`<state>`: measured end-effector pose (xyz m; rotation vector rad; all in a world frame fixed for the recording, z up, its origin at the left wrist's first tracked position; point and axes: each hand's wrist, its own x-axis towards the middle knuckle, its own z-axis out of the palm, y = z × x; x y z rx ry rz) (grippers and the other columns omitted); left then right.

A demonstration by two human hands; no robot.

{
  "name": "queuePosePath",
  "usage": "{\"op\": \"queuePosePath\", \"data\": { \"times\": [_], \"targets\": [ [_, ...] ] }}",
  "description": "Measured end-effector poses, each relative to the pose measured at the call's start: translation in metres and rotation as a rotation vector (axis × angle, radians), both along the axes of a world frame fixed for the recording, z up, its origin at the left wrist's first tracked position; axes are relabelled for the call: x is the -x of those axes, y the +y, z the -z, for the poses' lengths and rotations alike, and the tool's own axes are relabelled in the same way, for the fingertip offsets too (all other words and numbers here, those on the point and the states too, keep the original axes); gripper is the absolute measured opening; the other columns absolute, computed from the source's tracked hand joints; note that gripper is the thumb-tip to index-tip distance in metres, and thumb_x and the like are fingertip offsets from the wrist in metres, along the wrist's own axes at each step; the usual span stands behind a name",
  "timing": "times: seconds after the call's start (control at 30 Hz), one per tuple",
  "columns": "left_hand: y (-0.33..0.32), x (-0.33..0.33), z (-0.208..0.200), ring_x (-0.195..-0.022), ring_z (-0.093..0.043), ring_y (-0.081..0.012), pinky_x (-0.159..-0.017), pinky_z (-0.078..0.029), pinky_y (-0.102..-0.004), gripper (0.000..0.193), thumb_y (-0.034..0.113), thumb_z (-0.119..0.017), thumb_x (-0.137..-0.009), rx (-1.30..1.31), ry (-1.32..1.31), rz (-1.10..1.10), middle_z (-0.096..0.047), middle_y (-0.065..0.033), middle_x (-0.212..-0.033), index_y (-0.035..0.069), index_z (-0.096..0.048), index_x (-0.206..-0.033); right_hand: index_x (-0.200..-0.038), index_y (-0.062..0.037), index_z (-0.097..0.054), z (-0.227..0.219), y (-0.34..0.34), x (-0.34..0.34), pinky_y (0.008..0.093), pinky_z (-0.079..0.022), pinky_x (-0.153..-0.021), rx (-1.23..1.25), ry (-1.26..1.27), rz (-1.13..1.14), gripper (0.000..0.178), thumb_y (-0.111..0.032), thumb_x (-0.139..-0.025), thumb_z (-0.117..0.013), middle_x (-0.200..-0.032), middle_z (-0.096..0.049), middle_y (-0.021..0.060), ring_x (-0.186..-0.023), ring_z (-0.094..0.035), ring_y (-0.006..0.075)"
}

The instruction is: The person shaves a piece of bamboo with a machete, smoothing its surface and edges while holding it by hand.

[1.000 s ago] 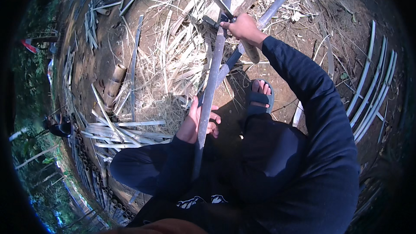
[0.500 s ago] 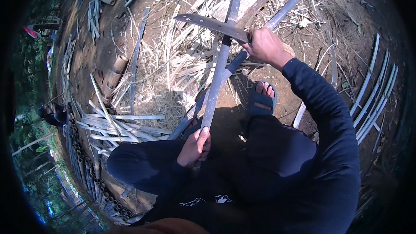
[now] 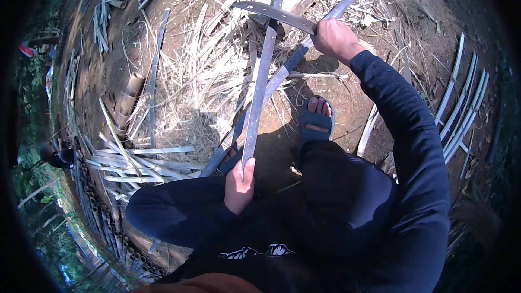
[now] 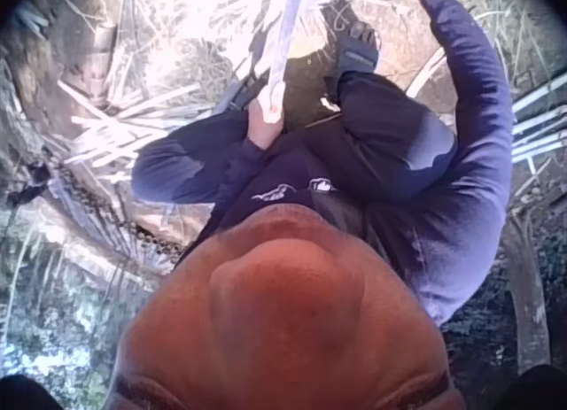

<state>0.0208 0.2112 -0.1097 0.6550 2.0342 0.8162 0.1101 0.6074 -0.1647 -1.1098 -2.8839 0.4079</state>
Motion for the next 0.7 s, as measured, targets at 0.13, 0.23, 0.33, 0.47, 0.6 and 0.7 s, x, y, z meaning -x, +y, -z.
{"op": "queuePosePath", "data": {
  "times": [0.13,0.23,0.33,0.47,0.6,0.7],
  "targets": [
    [-0.001,0.002,-0.001,-0.064,-0.058,-0.0407,-0.059,-0.041,-0.0454,0.039,0.035,-0.050,-0.103,0.037,-0.026,-0.009,-0.053,-0.0245,-0.068,-0.002,-0.060,-0.100,-0.081,0.0008,-0.063,-0.019,-0.034,0.008,0.0456,-0.056,-0.063,-0.052,0.004,-0.369,0.017,-0.016,-0.080,-0.059,-0.067,-0.065,0.0215,-0.067,-0.069,0.0362],
    [-0.002,0.001,-0.004,-0.052,-0.050,-0.0210,-0.050,-0.037,-0.0364,0.041,0.039,-0.047,-0.104,-0.007,-0.037,-0.003,-0.048,-0.0101,-0.060,0.002,-0.054,-0.089,-0.077,0.0005,-0.062,-0.016,-0.020,0.015,0.0446,-0.056,-0.061,-0.100,-0.055,-0.294,0.015,-0.013,-0.079,-0.056,-0.065,-0.065,0.0211,-0.064,-0.069,0.0361],
    [-0.004,0.015,-0.013,-0.044,-0.040,-0.0097,-0.043,-0.032,-0.0290,0.041,0.042,-0.045,-0.105,0.070,-0.348,-0.025,-0.043,-0.0005,-0.057,0.008,-0.048,-0.083,-0.078,0.0033,-0.067,-0.005,0.025,0.003,0.0441,-0.056,-0.058,-0.038,-0.056,-0.014,0.026,-0.019,-0.087,-0.057,-0.064,-0.065,0.0221,-0.063,-0.069,0.0357],
    [-0.002,0.033,-0.022,-0.039,-0.028,-0.0059,-0.037,-0.024,-0.0242,0.039,0.045,-0.041,-0.105,0.227,-0.727,-0.209,-0.036,0.0036,-0.056,0.014,-0.041,-0.081,-0.079,0.0040,-0.064,-0.018,-0.035,0.014,0.0448,-0.056,-0.065,0.020,-0.042,-0.182,0.021,-0.015,-0.083,-0.057,-0.069,-0.066,0.0244,-0.068,-0.070,0.0379],
    [-0.003,0.032,-0.018,-0.039,-0.023,-0.0054,-0.037,-0.020,-0.0241,0.040,0.045,-0.036,-0.107,0.255,-0.932,-0.236,-0.032,0.0042,-0.056,0.014,-0.039,-0.081,-0.078,0.0012,-0.066,-0.004,-0.024,0.006,0.0449,-0.056,-0.063,-0.058,-0.028,-0.176,0.020,-0.016,-0.082,-0.058,-0.067,-0.066,0.0230,-0.067,-0.069,0.0377],
    [-0.001,0.032,-0.019,-0.039,-0.022,-0.0058,-0.037,-0.020,-0.0239,0.040,0.044,-0.034,-0.107,0.238,-0.950,-0.210,-0.030,0.0042,-0.055,0.014,-0.039,-0.081,-0.074,-0.0008,-0.067,0.011,0.022,0.003,0.0454,-0.057,-0.062,-0.014,-0.046,0.040,0.028,-0.023,-0.089,-0.057,-0.066,-0.066,0.0226,-0.066,-0.070,0.0367]
  ]
}}
